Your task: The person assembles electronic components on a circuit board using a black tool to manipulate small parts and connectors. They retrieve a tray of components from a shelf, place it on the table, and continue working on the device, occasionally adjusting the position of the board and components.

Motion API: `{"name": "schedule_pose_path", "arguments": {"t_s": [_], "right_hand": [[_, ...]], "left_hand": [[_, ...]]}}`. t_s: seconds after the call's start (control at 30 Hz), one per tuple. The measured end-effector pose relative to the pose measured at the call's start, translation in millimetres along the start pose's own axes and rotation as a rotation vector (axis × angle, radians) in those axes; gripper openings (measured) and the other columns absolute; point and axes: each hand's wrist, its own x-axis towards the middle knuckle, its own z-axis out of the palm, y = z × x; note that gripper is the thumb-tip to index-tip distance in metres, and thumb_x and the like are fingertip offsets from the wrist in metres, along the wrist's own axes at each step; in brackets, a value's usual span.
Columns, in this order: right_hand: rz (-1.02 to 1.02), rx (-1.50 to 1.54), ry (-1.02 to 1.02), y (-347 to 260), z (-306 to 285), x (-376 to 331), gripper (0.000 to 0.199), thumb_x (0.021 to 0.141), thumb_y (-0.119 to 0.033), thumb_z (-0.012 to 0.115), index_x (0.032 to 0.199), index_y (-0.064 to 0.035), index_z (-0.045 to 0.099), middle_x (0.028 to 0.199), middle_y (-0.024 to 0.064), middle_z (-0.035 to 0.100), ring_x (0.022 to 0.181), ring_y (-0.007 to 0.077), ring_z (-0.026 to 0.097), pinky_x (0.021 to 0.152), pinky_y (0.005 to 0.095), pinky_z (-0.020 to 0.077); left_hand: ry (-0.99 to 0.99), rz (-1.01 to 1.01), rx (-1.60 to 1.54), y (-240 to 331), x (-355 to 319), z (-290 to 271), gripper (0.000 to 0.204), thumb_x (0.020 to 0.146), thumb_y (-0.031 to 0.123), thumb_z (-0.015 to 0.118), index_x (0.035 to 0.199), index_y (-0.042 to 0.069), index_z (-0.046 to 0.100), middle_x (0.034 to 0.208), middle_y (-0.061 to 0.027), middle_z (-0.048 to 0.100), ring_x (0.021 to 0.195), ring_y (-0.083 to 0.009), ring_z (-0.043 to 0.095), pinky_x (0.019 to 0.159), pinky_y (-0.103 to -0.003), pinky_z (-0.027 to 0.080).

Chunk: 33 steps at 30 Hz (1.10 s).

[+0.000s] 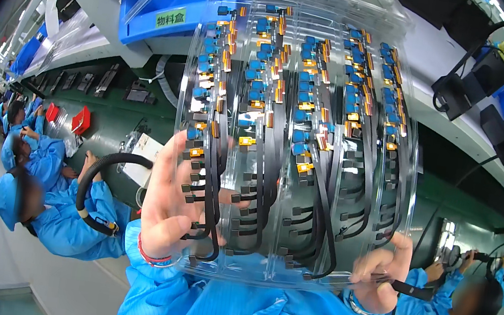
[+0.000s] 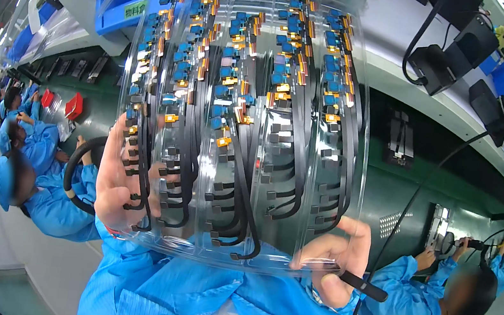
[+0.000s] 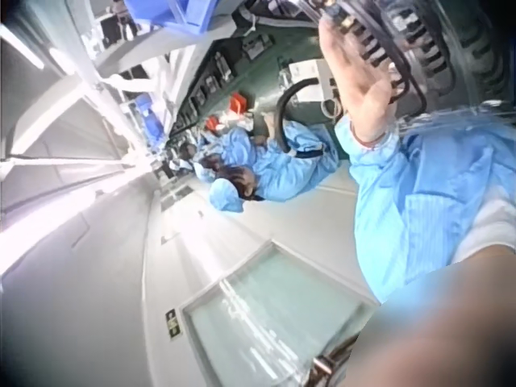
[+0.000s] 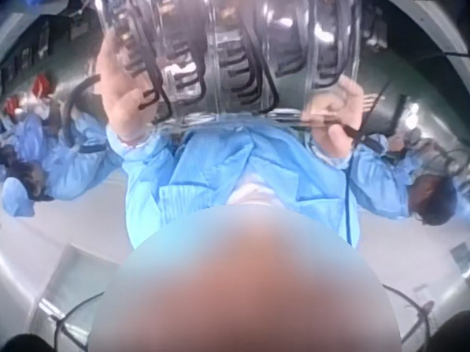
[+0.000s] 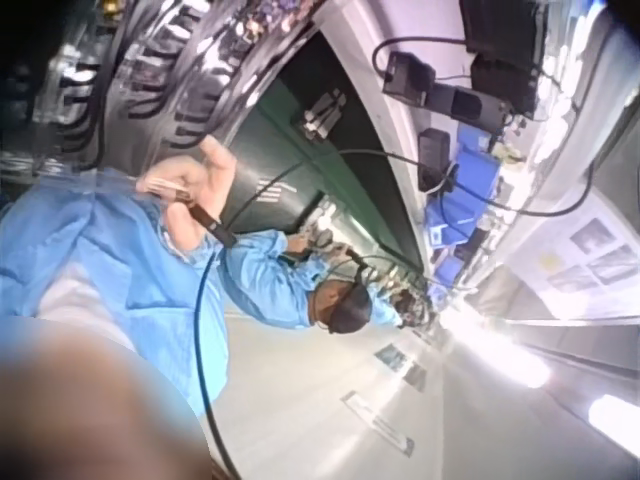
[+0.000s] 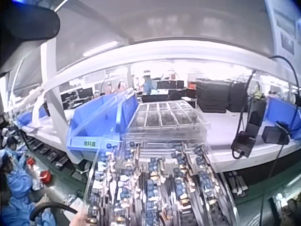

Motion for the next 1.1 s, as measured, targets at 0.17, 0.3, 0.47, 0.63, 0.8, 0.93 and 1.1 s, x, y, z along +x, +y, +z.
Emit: {"name": "schedule_pose_path", "arguments": {"t_s": [0.17,0.3,0.47,0.63,0.8,0.93,1.1], "right_hand": [[-0.023,0.032,0.006,10.6,2.5,-13.2,0.072,0.074,-0.024,0.063,0.122,0.0042,0.018,0.075,0.0227,0.059,0.063,0.0264,0.060,0.060,0.0323,0.0520],[0.034,-0.004,-0.008,14.0,2.7,-23.1,0.071,0.073,-0.021,0.064,0.119,0.0056,0.017,0.079,0.0246,0.059,0.063,0.0235,0.061,0.059,0.0286,0.0506],[0.002,-0.016,-0.246,32.8,-14.4,-38.2,0.061,0.071,-0.013,0.062,0.114,0.0054,0.022,0.089,0.0290,0.058,0.076,0.0259,0.061,0.073,0.0313,0.0481],[0.234,0.078,-0.305,39.7,-20.4,-49.5,0.058,0.068,0.003,0.060,0.114,0.0017,0.024,0.101,0.0295,0.054,0.090,0.0295,0.058,0.082,0.0377,0.0443],[0.510,-0.159,-0.477,39.3,-55.9,-44.6,0.052,0.072,0.004,0.055,0.113,-0.0063,0.025,0.106,0.0240,0.053,0.057,0.0062,0.048,0.050,0.0171,0.0360],[0.605,-0.152,-0.379,48.9,-69.9,-43.0,0.048,0.073,0.006,0.052,0.112,-0.0082,0.027,0.102,0.0212,0.054,0.048,0.0020,0.035,0.047,0.0155,0.0299],[0.655,-0.439,-0.300,92.6,-93.6,-37.6,0.040,0.074,0.006,0.054,0.107,-0.0082,0.035,0.098,0.0082,0.054,0.053,0.0001,0.035,0.046,0.0147,0.0295]], "left_hand": [[-0.026,0.005,-0.014,-1.8,-13.2,-5.5,0.089,0.074,0.016,0.059,0.138,0.009,-0.003,0.134,-0.0300,0.020,0.102,-0.0465,0.050,0.058,-0.040,0.057],[0.029,-0.023,0.007,1.9,-31.8,-14.5,0.094,0.072,0.015,0.061,0.138,0.010,-0.005,0.134,-0.0300,0.021,0.102,-0.0436,0.052,0.051,-0.037,0.057],[0.042,-0.084,0.019,1.0,-57.3,-29.0,0.094,0.072,0.012,0.060,0.138,0.011,-0.006,0.134,-0.0296,0.020,0.102,-0.0410,0.052,0.052,-0.038,0.057],[0.064,-0.172,-0.004,-11.4,-89.3,-45.9,0.092,0.073,0.010,0.059,0.138,0.013,-0.007,0.135,-0.0281,0.019,0.103,-0.0405,0.051,0.056,-0.038,0.057],[0.114,-0.290,-0.029,-27.9,-90.4,-41.9,0.088,0.072,0.007,0.055,0.139,0.014,-0.002,0.137,-0.0225,0.020,0.108,-0.0377,0.048,0.063,-0.038,0.055],[0.158,-0.408,-0.086,-49.2,-86.2,-45.7,0.086,0.071,0.003,0.052,0.139,0.013,0.000,0.136,-0.0172,0.022,0.114,-0.0356,0.044,0.085,-0.042,0.044],[0.227,-0.502,-0.050,-106.7,-86.5,-79.2,0.071,0.082,0.008,0.048,0.140,0.013,0.007,0.134,-0.0097,0.028,0.114,-0.0260,0.044,0.075,-0.033,0.048]]}}
